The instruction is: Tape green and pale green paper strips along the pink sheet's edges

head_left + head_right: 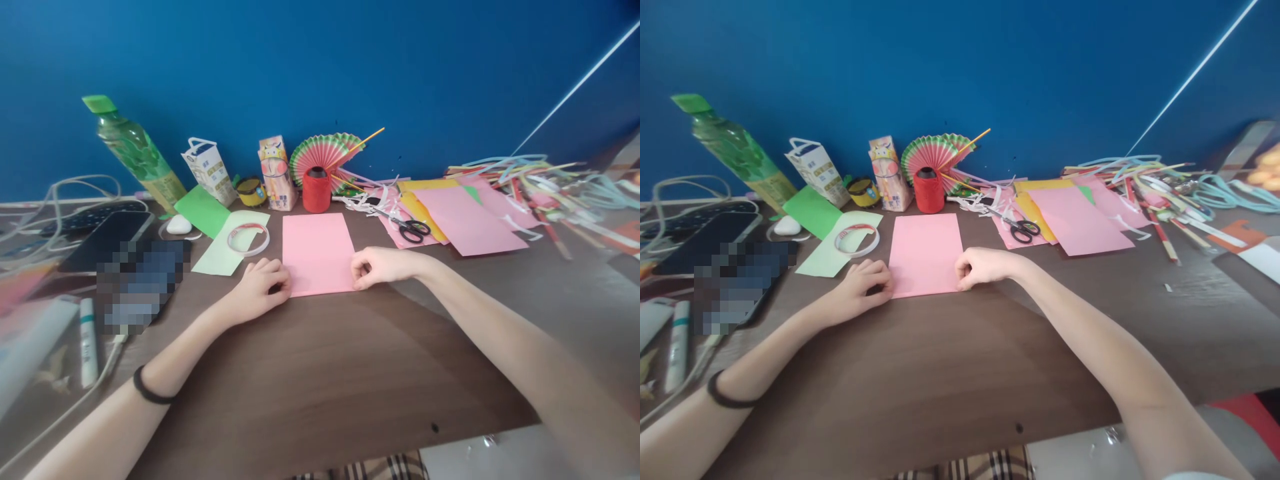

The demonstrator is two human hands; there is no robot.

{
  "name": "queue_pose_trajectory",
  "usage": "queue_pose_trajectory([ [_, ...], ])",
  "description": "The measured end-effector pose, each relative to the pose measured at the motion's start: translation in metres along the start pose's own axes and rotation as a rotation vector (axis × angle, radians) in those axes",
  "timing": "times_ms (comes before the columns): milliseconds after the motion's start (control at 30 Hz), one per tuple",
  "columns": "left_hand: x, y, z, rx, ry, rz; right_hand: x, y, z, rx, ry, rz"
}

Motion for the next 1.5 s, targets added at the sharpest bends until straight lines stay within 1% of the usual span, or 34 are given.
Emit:
queue_pose_trajectory([
  [500,-0.001,-0.001,-0.001,0.02,-0.004,0.001,0.001,0.0,0.0,-0.002,-0.016,0.009],
  [933,0.0,-0.001,-0.001,0.029,0.0,-0.024,-0.003,0.002,0.002,0.005,-0.038,0.04],
  [1133,-0.002,-0.001,-0.001,0.036,0.046,-0.055,-0.003,0.003,0.002,0.022,-0.032,0.064],
  [1500,-0.01,0.003,0.0,0.064,0.115,0.0,-0.003,0.003,0.004,0.067,-0.041,0.093],
])
Point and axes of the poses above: each hand's wrist, its own z-axis away from the middle knuckle, its own y-axis out of the back of the hand, x = y × z, the point moved 10 cm from there along -z, towards the middle knuckle, and after that the axes turned 2 degrees about -x, right-handed, at the moved point
